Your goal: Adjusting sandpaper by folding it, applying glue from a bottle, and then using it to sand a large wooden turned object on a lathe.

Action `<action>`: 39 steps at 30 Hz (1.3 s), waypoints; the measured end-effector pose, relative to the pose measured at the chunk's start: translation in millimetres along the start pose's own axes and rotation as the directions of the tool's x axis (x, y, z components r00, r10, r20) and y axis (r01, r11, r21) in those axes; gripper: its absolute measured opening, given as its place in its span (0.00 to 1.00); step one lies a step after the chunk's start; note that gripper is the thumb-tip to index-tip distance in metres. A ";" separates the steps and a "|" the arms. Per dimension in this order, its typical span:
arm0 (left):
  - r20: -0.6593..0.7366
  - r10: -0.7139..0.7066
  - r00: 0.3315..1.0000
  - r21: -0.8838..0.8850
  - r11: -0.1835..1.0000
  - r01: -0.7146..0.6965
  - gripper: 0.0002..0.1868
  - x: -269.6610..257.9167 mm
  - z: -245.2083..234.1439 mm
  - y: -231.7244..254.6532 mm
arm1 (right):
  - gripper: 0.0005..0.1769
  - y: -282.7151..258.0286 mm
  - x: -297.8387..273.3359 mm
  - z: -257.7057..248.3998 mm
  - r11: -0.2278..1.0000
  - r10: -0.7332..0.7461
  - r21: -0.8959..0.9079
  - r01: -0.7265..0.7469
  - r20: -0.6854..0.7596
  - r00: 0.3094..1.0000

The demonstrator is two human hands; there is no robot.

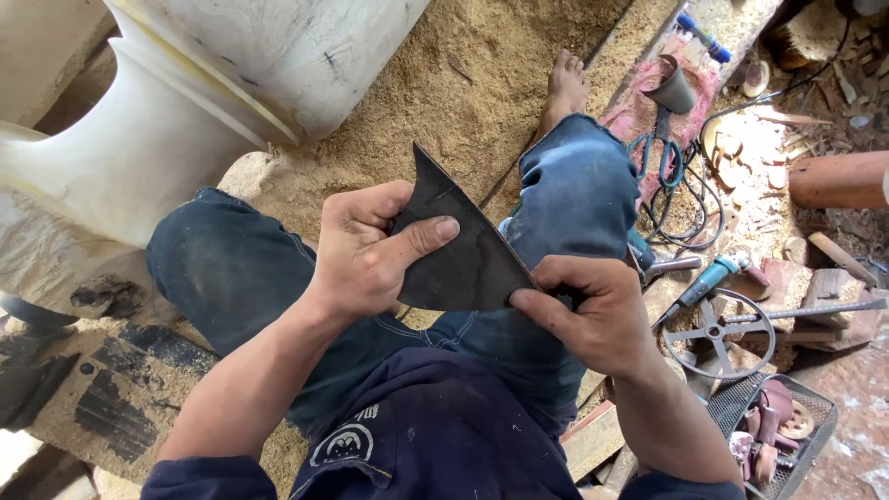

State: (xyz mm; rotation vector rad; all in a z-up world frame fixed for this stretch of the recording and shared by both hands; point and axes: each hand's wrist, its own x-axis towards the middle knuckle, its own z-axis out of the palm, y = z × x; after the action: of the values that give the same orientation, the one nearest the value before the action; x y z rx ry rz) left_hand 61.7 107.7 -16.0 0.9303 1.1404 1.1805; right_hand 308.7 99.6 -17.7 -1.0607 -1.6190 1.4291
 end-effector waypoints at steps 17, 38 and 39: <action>0.076 -0.093 0.993 -0.195 0.975 0.106 0.06 11.1 20.6 -23.5 | 0.12 44.4 -14.7 -23.1 0.794 -0.039 0.606 -0.042 0.120 0.992; 0.162 -0.606 0.779 0.815 0.527 0.240 0.20 56.9 76.1 -100.1 | 0.04 201.8 -17.3 -92.4 0.823 0.446 0.565 -0.055 -0.584 0.678; 0.212 -0.518 0.829 0.911 0.411 0.024 0.22 74.9 81.2 -77.7 | 0.05 196.7 -13.2 -87.6 0.782 0.487 0.621 -0.054 -0.555 0.674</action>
State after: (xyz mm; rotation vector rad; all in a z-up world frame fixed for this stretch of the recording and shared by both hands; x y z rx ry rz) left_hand 157.6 170.6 -87.2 1.6255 1.4268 -0.0952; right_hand 416.7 131.8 -201.6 -1.3015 -0.4338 1.3250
